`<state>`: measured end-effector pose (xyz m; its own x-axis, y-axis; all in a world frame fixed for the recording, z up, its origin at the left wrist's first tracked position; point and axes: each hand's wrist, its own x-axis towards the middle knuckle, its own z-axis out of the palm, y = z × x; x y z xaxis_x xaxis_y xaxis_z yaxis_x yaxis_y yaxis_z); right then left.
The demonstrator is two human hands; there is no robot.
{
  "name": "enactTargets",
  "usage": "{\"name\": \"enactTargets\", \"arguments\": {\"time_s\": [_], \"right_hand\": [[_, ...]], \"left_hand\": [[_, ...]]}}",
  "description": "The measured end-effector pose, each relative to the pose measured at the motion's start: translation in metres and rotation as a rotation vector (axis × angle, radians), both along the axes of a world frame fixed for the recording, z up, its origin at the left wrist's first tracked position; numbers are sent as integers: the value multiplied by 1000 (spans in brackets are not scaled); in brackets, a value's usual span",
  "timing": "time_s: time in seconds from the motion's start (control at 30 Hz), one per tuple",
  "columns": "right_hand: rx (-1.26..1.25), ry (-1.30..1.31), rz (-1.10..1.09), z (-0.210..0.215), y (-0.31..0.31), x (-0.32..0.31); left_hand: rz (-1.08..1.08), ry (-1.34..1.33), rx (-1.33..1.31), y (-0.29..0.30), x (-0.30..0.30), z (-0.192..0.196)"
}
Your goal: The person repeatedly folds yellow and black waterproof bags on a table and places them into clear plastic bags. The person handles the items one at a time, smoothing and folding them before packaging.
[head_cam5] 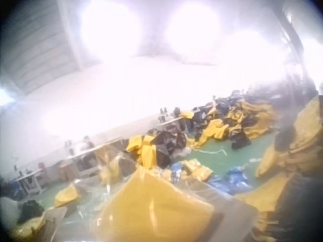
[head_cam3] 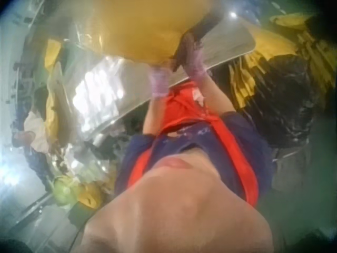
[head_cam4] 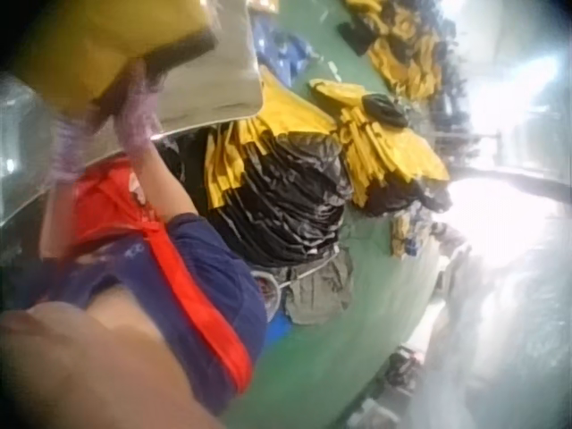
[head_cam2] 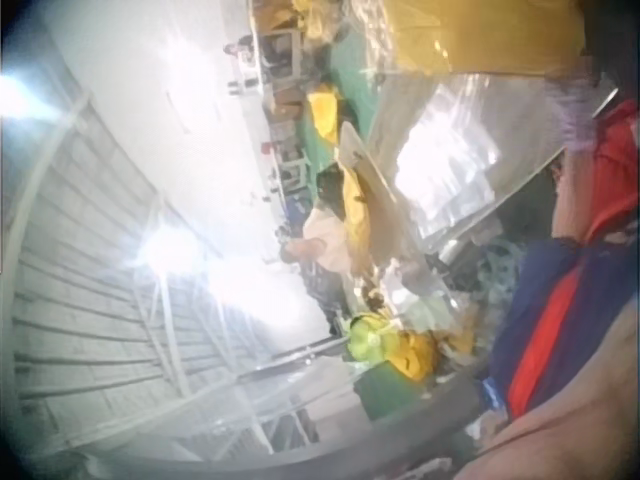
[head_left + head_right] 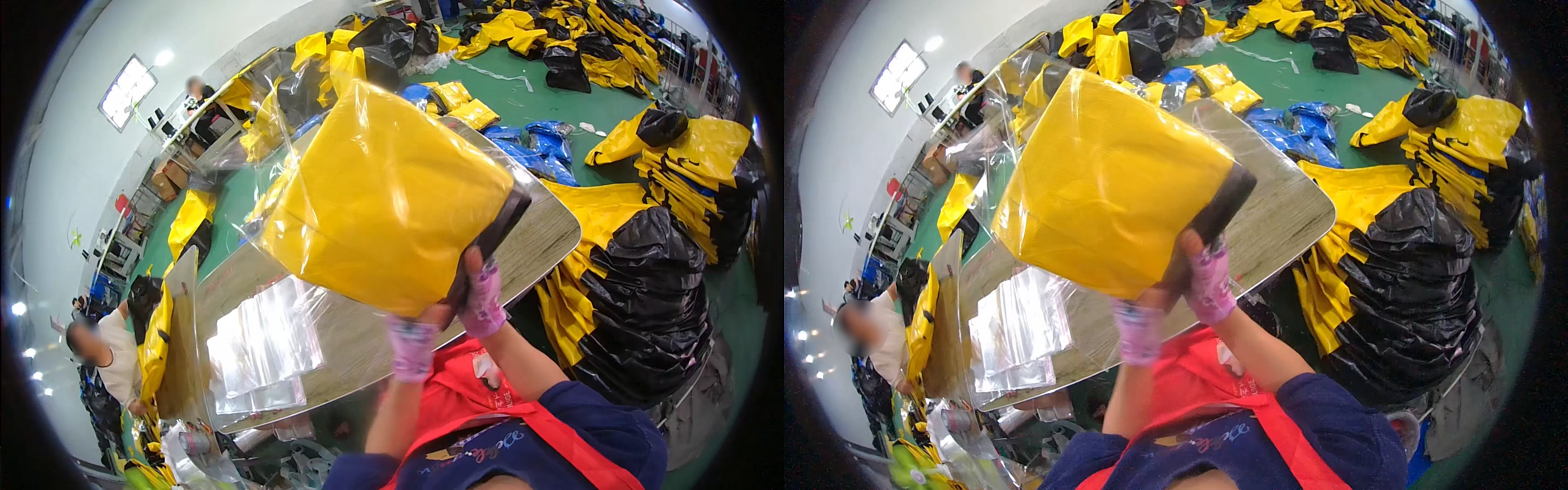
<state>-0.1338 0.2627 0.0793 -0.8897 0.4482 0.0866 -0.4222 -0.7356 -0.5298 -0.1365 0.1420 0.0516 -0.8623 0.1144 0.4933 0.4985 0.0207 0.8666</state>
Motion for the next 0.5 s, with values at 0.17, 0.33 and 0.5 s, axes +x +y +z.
{"name": "enactTargets", "arguments": {"time_s": [0.17,0.33,0.5], "right_hand": [[390,179,-161,30,25,-12],[1330,409,-170,91,88,-7],[1756,371,-853,119,80,12]], "left_hand": [[-410,-433,-425,-18,37,-2],[298,628,-612,-44,-2,111],[-81,781,-503,-59,-42,166]]}}
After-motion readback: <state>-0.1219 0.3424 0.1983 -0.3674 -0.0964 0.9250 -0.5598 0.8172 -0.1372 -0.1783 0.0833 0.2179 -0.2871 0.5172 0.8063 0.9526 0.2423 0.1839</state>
